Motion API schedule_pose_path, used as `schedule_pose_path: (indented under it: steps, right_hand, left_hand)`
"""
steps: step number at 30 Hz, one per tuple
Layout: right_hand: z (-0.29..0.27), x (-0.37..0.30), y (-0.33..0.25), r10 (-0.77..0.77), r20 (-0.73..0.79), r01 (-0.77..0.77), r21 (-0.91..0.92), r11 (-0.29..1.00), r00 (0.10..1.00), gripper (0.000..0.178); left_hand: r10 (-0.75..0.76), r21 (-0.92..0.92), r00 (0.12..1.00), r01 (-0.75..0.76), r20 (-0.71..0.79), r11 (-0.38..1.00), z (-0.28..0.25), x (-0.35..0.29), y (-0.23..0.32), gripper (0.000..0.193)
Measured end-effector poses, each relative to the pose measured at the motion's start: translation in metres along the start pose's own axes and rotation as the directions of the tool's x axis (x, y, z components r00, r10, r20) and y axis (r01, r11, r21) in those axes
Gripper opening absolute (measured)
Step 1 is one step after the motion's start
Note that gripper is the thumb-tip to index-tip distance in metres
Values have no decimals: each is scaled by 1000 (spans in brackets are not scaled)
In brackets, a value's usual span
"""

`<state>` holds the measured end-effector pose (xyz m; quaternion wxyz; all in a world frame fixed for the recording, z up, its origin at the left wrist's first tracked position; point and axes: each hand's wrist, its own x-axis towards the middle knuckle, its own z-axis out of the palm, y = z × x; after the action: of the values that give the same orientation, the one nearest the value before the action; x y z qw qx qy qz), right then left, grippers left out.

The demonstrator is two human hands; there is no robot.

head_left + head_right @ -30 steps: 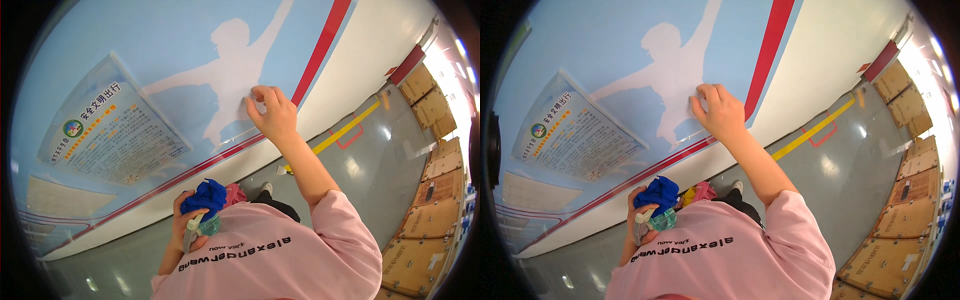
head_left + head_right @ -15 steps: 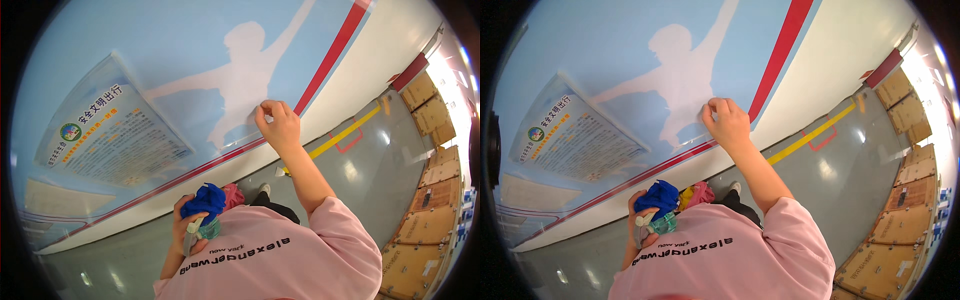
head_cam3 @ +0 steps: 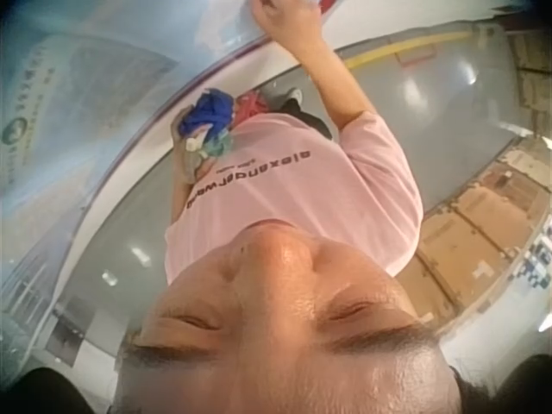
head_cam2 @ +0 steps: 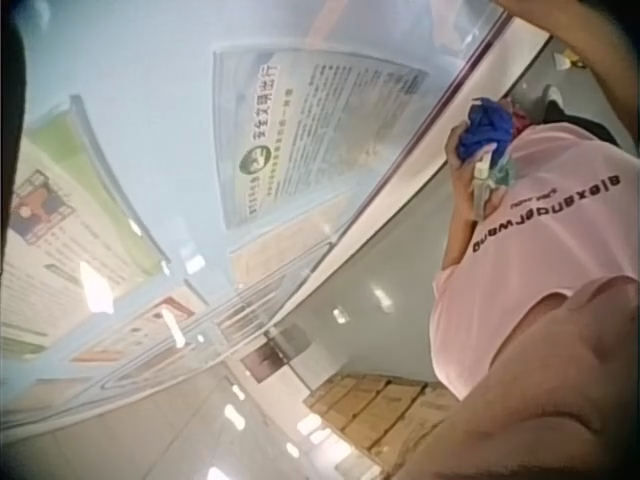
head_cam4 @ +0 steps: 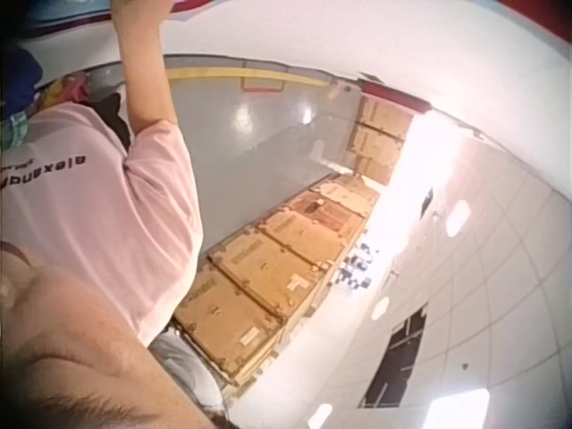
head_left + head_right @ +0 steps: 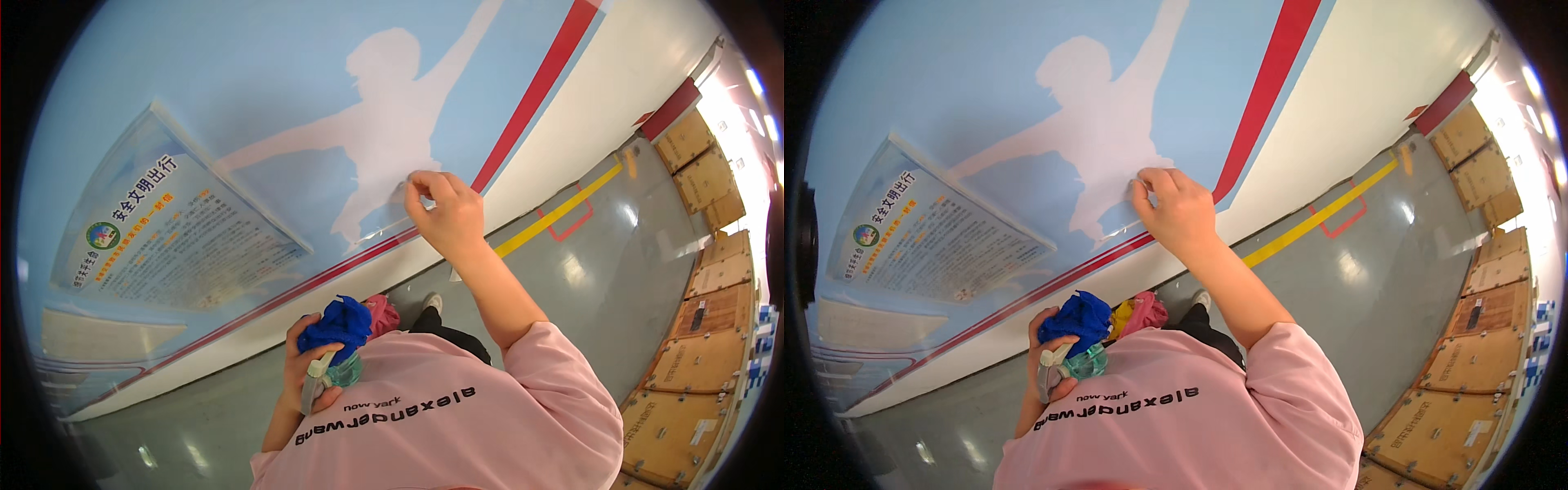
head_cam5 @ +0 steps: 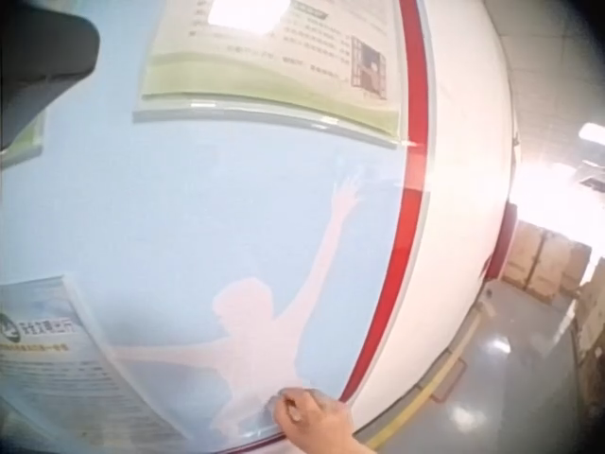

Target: Peeling a large adhesive poster or wall graphic from a vertical surface.

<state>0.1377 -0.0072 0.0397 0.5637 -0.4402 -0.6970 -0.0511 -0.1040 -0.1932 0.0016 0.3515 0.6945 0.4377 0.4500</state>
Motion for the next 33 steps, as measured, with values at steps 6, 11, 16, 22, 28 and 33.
schedule_pose_path:
  steps: [6,11,16,22,28,33]
  right_hand:
    - [5,1,4,-25,19,28,-241,970,1000,9]
    - [-26,-2,20,169,194,-184,63,981,966,4]
    - [-49,-32,4,271,588,-277,-82,957,762,17]
    - [-31,20,-34,-277,88,285,-100,953,957,58]
    - [24,8,-12,-328,131,352,-246,903,935,58]
    - [4,-66,31,-160,495,301,-219,928,854,55]
  left_hand:
    - [-27,-27,1000,26,-14,999,2,-2,1,48]
    - [-48,-28,997,46,-56,999,3,-7,1,48]
    - [-19,-6,998,19,-64,1000,2,-7,1,48]
    - [-12,-6,1000,12,21,1000,-4,1,6,48]
    - [-4,0,1000,4,23,1000,-2,-2,5,48]
    - [-29,17,997,30,-66,999,3,-10,7,48]
